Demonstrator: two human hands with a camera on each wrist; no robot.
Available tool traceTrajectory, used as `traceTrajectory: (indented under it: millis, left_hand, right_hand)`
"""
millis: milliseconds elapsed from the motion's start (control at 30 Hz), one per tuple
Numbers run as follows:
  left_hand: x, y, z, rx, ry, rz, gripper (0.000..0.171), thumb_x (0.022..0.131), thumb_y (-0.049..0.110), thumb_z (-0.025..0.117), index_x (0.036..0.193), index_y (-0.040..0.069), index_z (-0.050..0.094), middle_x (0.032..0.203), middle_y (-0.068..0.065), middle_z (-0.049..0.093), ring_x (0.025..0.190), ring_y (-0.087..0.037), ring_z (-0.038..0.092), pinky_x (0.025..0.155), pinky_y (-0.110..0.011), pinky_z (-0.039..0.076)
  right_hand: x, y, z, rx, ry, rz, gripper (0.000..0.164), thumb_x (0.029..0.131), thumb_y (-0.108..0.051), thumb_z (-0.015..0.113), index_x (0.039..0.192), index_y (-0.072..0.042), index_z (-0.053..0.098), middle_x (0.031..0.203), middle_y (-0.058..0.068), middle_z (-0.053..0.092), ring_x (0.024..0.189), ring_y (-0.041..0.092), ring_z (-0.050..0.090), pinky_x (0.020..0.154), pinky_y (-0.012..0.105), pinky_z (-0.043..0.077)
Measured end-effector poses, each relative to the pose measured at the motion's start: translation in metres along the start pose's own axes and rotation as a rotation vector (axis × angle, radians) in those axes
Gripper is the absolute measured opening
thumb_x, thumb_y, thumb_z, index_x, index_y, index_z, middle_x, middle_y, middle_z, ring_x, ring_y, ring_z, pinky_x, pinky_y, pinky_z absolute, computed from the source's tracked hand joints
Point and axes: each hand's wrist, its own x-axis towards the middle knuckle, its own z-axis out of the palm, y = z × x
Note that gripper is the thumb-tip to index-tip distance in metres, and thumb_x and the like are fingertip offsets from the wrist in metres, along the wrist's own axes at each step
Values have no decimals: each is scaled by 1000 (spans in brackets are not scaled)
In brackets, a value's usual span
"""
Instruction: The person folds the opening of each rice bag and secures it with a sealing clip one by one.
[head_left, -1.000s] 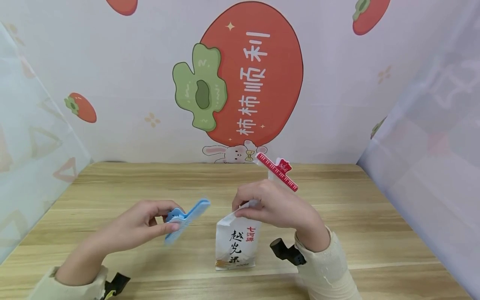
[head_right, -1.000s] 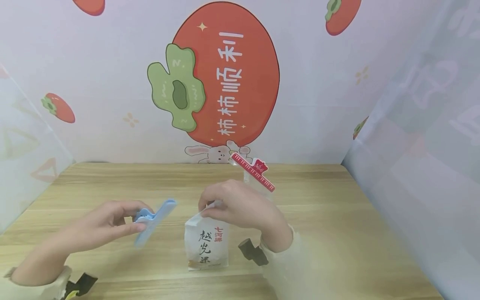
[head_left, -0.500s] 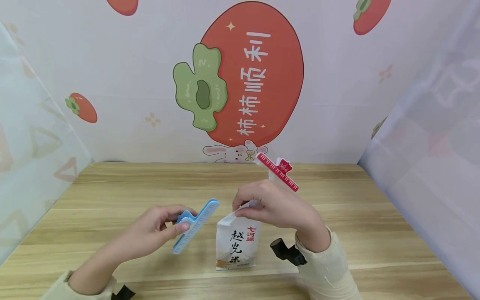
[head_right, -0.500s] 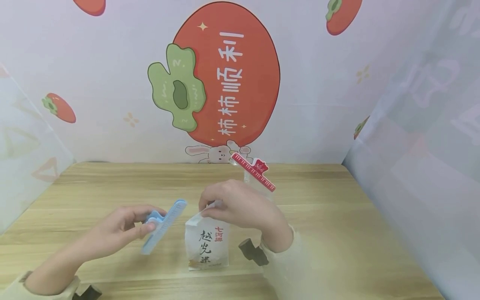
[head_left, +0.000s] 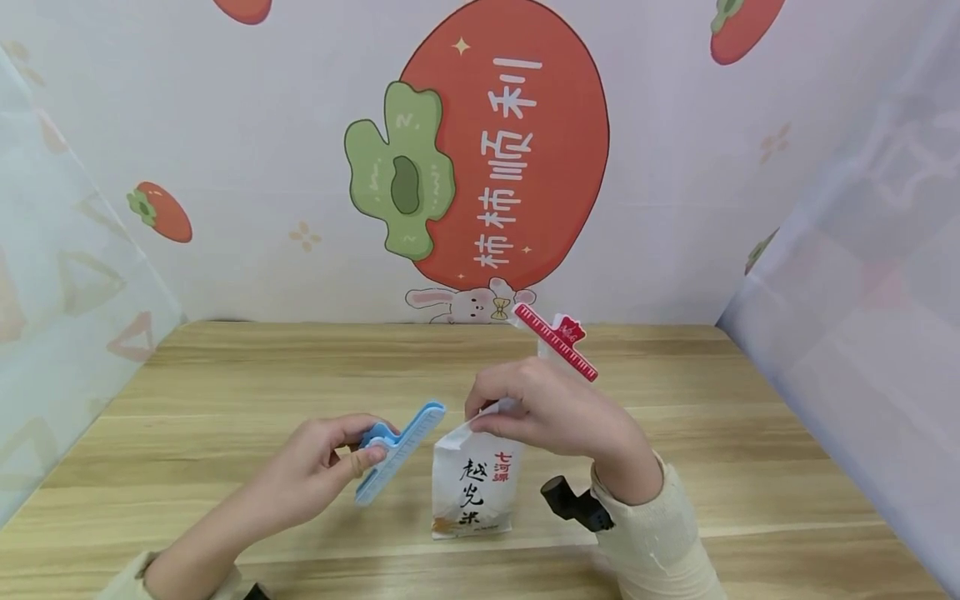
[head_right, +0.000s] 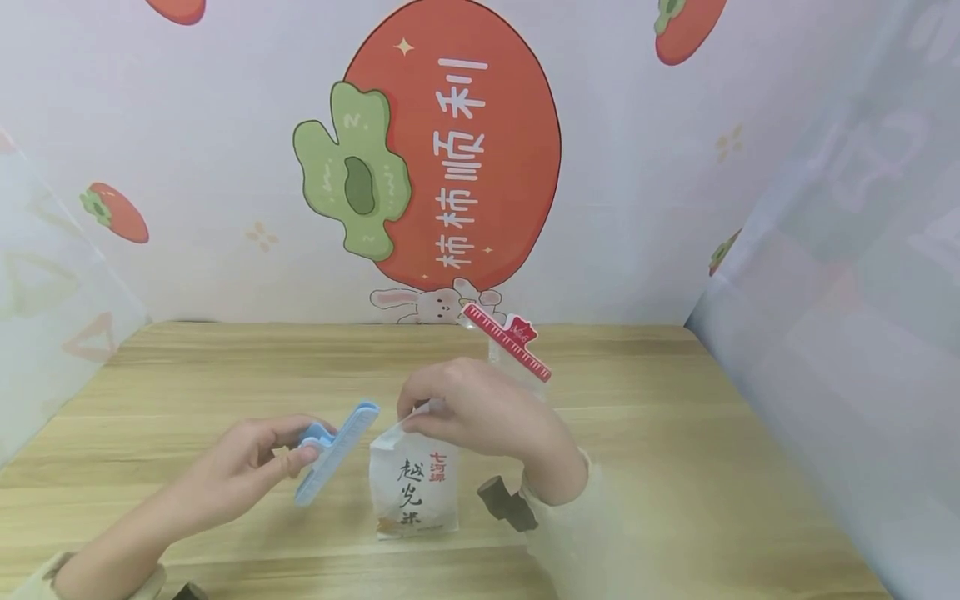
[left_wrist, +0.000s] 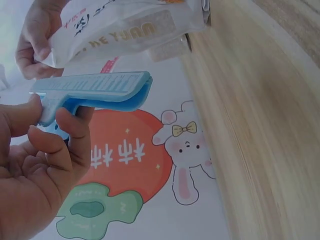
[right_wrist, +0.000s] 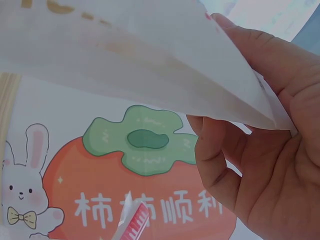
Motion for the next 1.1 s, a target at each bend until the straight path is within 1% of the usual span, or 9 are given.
traceTrajectory:
  millis: [133,300,367,500,633,733,900,1100]
  left_hand:
    - [0,0,2,26,18,0,17,101,24,57,107,13,69,89,4,68,73,-4,54,57,-23,49]
    - [2,-2,3,46,31,36,16,101,20,57,106,12,70,85,6,66,70,-2,53,55,-22,46]
    - [2,-2,3,45,25,39,17,101,20,57,106,12,71,84,6,66,69,-2,52,53,-22,45]
    - [2,-1,4,31,11,25,17,100,21,58,104,12,72,82,6,66,67,-3,53,51,-21,42]
    - [1,0,5,25,1,5,14,99,22,61,97,15,72,80,6,66,65,-6,54,49,-20,39]
    - [0,1,6,19,-11,11,14,98,24,62,97,17,73,82,6,67,66,-6,56,50,-20,41]
    - [0,1,6,2,-30,32,17,98,28,60,101,18,74,87,6,70,71,-5,57,52,-22,44]
    - [1,3,8,24,-33,33,18,99,29,60,98,17,74,89,4,72,71,-6,60,55,-23,50]
  right_hand:
    - [0,0,1,9,1,-7,10,87,-12,76,96,-13,72,93,-4,71,86,5,66,76,18,56]
    - [0,0,1,4,7,-13,10,87,-11,76,96,-13,72,93,-4,71,85,5,66,76,18,56]
    - [0,0,1,1,8,-14,10,87,-12,76,96,-13,72,93,-4,71,85,5,66,76,17,56]
    - [0,0,1,1,8,-15,11,87,-12,76,96,-13,72,93,-4,71,85,4,67,76,17,56]
    - [0,0,1,5,10,-22,11,87,-12,76,97,-13,72,93,-3,72,84,4,67,76,17,56]
    - [0,0,1,8,10,-24,11,87,-12,77,97,-13,72,93,-3,72,83,4,67,76,17,56]
    - [0,-1,1,10,8,-22,11,86,-11,77,97,-12,72,92,-3,72,82,3,67,76,17,56]
    - [1,-1,1,-9,12,-19,10,87,-13,77,96,-14,72,92,-5,72,82,2,67,76,18,56]
